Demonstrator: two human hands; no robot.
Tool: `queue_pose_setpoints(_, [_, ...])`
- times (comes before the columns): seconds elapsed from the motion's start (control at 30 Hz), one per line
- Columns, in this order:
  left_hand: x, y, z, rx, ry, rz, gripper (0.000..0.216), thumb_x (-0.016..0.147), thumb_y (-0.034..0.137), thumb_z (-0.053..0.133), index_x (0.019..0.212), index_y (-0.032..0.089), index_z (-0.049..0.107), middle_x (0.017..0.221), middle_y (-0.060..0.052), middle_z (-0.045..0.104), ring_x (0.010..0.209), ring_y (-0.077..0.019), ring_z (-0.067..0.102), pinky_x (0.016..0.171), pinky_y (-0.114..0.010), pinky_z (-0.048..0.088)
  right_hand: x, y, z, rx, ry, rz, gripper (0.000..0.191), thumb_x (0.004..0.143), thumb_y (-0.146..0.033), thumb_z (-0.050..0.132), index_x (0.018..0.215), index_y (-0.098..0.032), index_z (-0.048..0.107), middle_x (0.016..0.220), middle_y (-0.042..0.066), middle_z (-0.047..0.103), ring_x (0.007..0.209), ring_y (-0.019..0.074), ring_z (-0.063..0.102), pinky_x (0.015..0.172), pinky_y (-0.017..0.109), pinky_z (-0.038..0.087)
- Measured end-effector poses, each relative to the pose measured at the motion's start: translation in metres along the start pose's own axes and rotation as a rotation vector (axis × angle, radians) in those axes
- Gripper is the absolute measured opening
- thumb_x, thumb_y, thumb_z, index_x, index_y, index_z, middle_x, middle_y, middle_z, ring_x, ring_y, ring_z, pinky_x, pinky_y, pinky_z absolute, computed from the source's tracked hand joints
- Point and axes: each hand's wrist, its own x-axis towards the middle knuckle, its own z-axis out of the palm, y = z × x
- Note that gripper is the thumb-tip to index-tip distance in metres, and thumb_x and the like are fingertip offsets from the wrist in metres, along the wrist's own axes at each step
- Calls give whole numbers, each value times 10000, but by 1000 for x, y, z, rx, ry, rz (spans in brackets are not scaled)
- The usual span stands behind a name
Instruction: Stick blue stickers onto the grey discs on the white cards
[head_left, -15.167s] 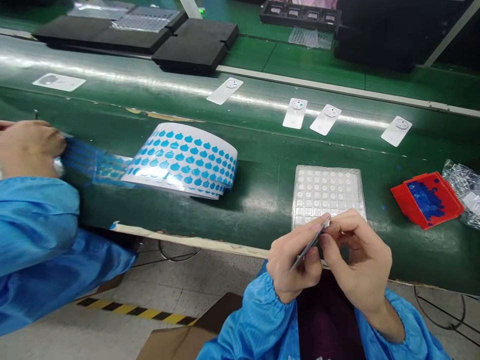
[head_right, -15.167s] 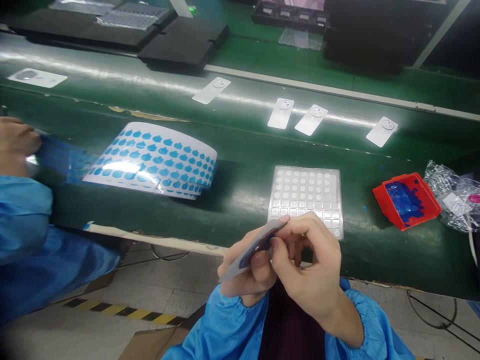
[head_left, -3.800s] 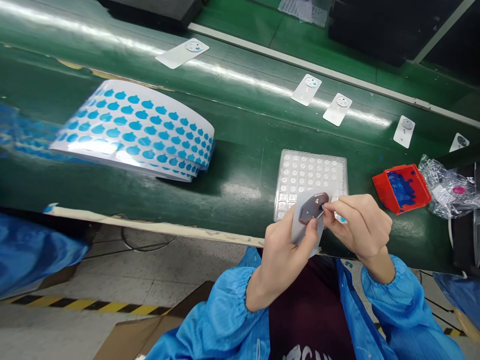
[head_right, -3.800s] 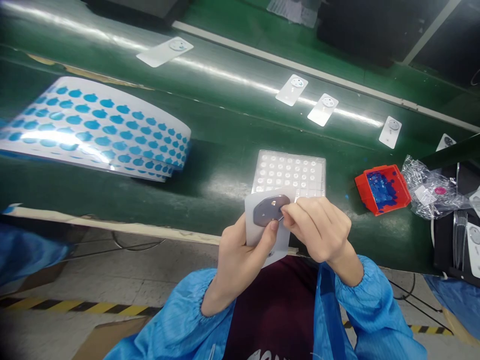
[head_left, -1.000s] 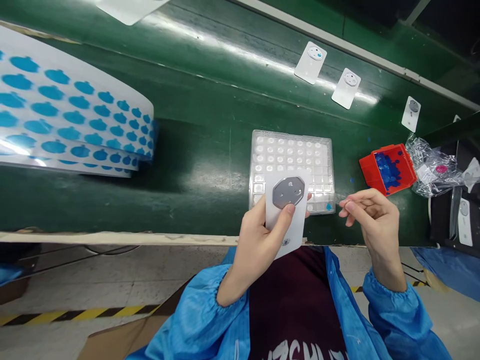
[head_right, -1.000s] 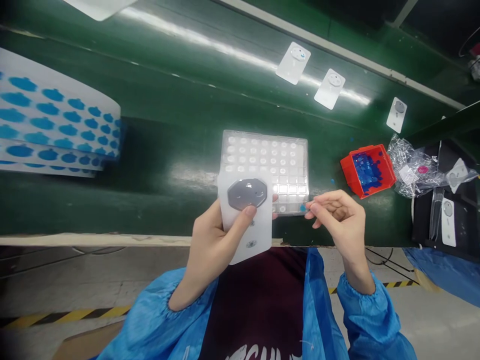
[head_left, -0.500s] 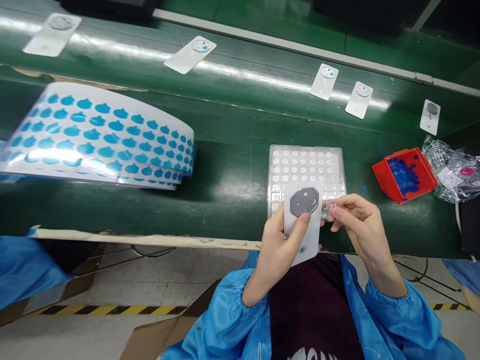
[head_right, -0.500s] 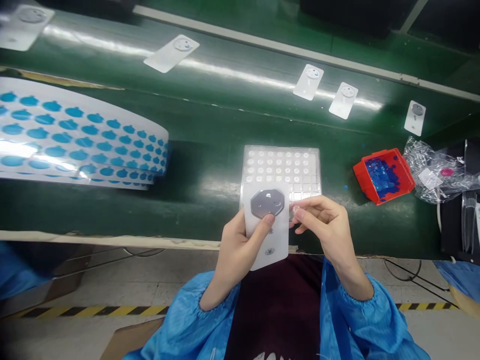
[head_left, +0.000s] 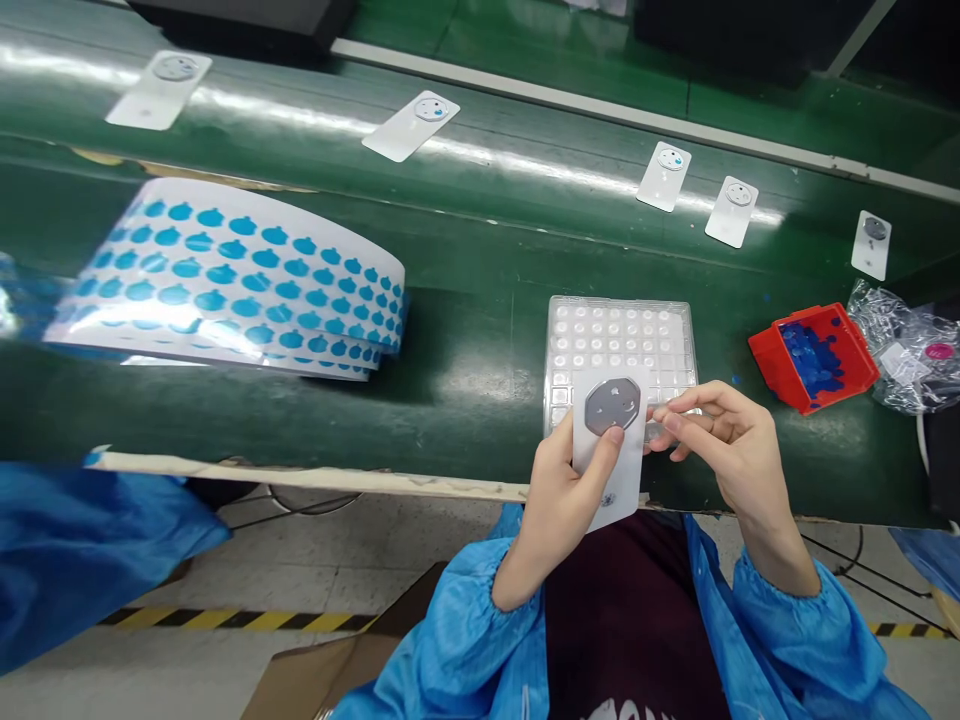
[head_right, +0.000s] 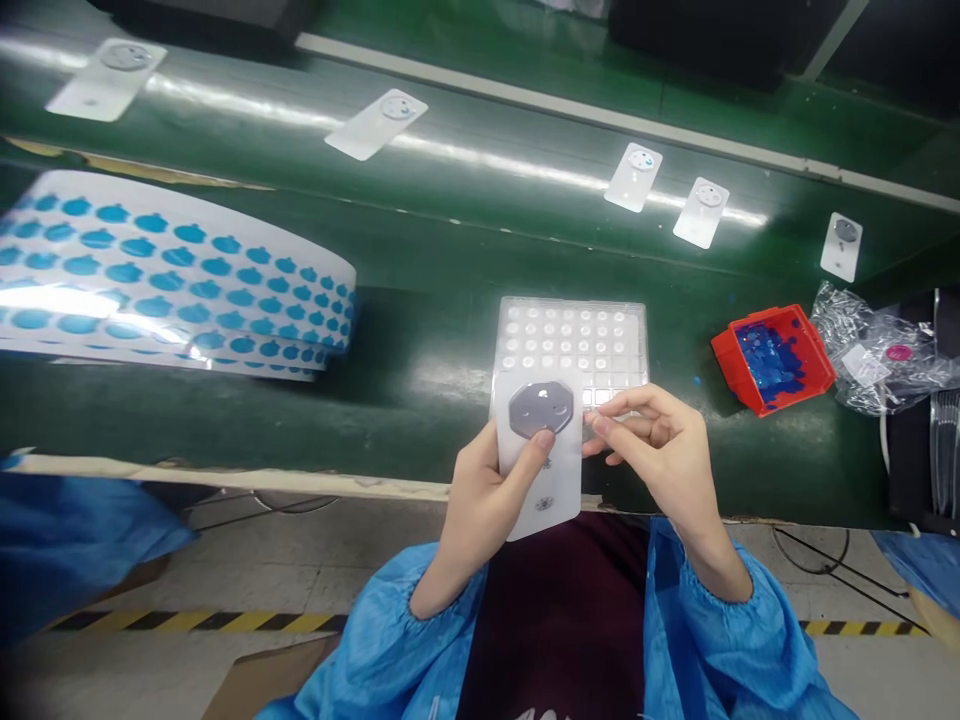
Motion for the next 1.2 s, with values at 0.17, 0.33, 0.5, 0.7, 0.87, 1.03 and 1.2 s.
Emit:
queue_pose_setpoints(0.17, [-1, 1, 0, 1, 6, -8, 179, 1006, 335, 664, 1038, 182, 750, 931, -54, 812, 850, -238, 768, 751, -300, 608, 0, -3, 2, 0, 16, 24, 286, 862, -450, 906, 931, -213, 761, 961, 90, 852, 713, 230, 828, 614, 271, 662])
queue_pose_setpoints(0.33, [-3, 4, 2, 1, 18, -10, 228, 1032, 364, 665, 1114, 188, 783, 910, -66, 824, 800, -249, 779, 706, -311, 613, 2, 0, 10, -2, 20, -31, 234, 877, -422, 884, 900, -216, 777, 995, 62, 820, 671, 165, 764, 539, 242, 614])
queue_pose_setpoints(0.5, [-5, 4, 3, 14, 12, 69, 207, 1059, 291, 626, 1172, 195, 770, 948, -52, 837, 824, -223, 790, 729, -282, 612, 1, 1, 19, 7, 45, -82, 152, 880, -354, 878, 907, -226, 800, 798, 6, 749, 585, 118, 668, 481, 215, 556])
queue_pose_setpoints(0.7, [-6, 2, 5, 84, 49, 142, 276, 1072, 277, 604, 1292, 190, 746, 1069, -69, 845, 933, -229, 809, 811, -285, 626, 2, -3, 34, 34, 105, -123, 172, 814, -362, 924, 847, -224, 827, 790, 31, 790, 618, 163, 731, 552, 264, 648])
queue_pose_setpoints(0.87, [-8, -1, 8, 115, 73, 181, 335, 1079, 283, 601, 1371, 184, 732, 1169, -101, 848, 1035, -252, 820, 867, -299, 642, 1, 0, 40, 38, 176, -144, 157, 808, -353, 927, 866, -233, 845, 831, 35, 810, 661, 184, 756, 591, 294, 677])
queue_pose_setpoints(1.03, [-11, -1, 13, 139, 107, 183, 352, 1072, 295, 607, 1386, 203, 737, 1187, -98, 848, 1016, -264, 829, 892, -329, 660, -1, 2, 45, -29, 229, -211, 75, 837, -314, 895, 856, -260, 846, 840, 19, 808, 668, 169, 732, 574, 274, 619])
queue_pose_setpoints(1.2, [-15, -3, 18, 149, 153, 178, 328, 1069, 319, 616, 1341, 194, 751, 1134, -101, 855, 966, -266, 833, 848, -329, 668, -4, 4, 48, -74, 264, -248, 69, 873, -323, 864, 867, -262, 833, 857, 21, 805, 682, 171, 713, 581, 292, 579])
